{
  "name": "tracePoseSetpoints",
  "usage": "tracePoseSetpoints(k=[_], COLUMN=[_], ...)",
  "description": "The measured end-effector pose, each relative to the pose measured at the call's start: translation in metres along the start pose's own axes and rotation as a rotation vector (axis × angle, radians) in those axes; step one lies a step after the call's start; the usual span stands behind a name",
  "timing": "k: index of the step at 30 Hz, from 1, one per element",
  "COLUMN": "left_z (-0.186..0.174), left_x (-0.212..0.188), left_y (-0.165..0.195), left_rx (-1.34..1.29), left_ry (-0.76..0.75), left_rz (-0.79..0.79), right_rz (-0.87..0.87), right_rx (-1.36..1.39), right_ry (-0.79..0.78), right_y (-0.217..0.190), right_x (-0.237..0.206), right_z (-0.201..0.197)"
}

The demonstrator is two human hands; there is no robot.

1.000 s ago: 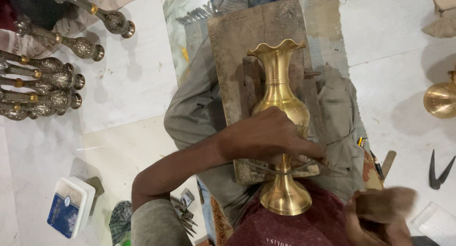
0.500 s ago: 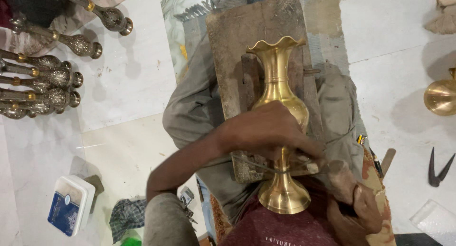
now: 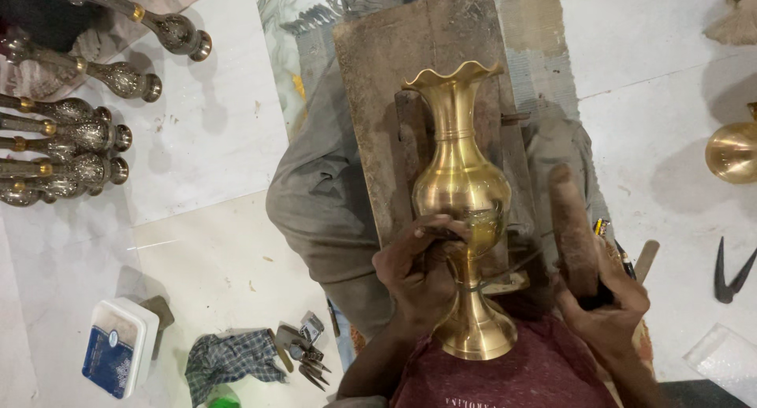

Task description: The person sits on the floor shaping a brass vase held against a wooden stake, striking it with a wooden mallet while rotating it. They use a small punch tool on the vase surface between hammering passes and continue hammering around the body.

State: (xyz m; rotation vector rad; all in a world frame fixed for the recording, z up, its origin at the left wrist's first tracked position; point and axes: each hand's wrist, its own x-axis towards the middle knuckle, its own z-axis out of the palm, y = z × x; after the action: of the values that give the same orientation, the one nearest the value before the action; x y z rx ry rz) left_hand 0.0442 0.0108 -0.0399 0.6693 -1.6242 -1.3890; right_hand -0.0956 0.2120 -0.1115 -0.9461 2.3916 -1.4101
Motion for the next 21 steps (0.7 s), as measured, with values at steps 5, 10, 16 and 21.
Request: tracePoseSetpoints(k=[5, 10, 16, 21], left_z=[-0.004, -0.005, -0.005, -0.003], left_x=[-0.002, -0.011, -0.028, -0.045], left_y=[-0.016, -0.029, -0.041, -0.059], left_rx=[0.295, 0.35, 0.305, -0.046], left_ry=[0.022, 0.034, 0.062, -0.057], left_rz=[0.259, 0.322, 0.23, -0.143], right_rz=[-0.16, -0.453, -0.775, -0.817], right_rx=[0.032, -0.29, -0.612, -0.647], right_ry=[-0.21, -0.57, -0.641, -0.741], right_y=[-0.063, -0.115, -0.154, -0.167], right_x=[0.057, 0.119, 0.14, 0.149], right_z=[-0.026, -0.079, -0.08, -0.08])
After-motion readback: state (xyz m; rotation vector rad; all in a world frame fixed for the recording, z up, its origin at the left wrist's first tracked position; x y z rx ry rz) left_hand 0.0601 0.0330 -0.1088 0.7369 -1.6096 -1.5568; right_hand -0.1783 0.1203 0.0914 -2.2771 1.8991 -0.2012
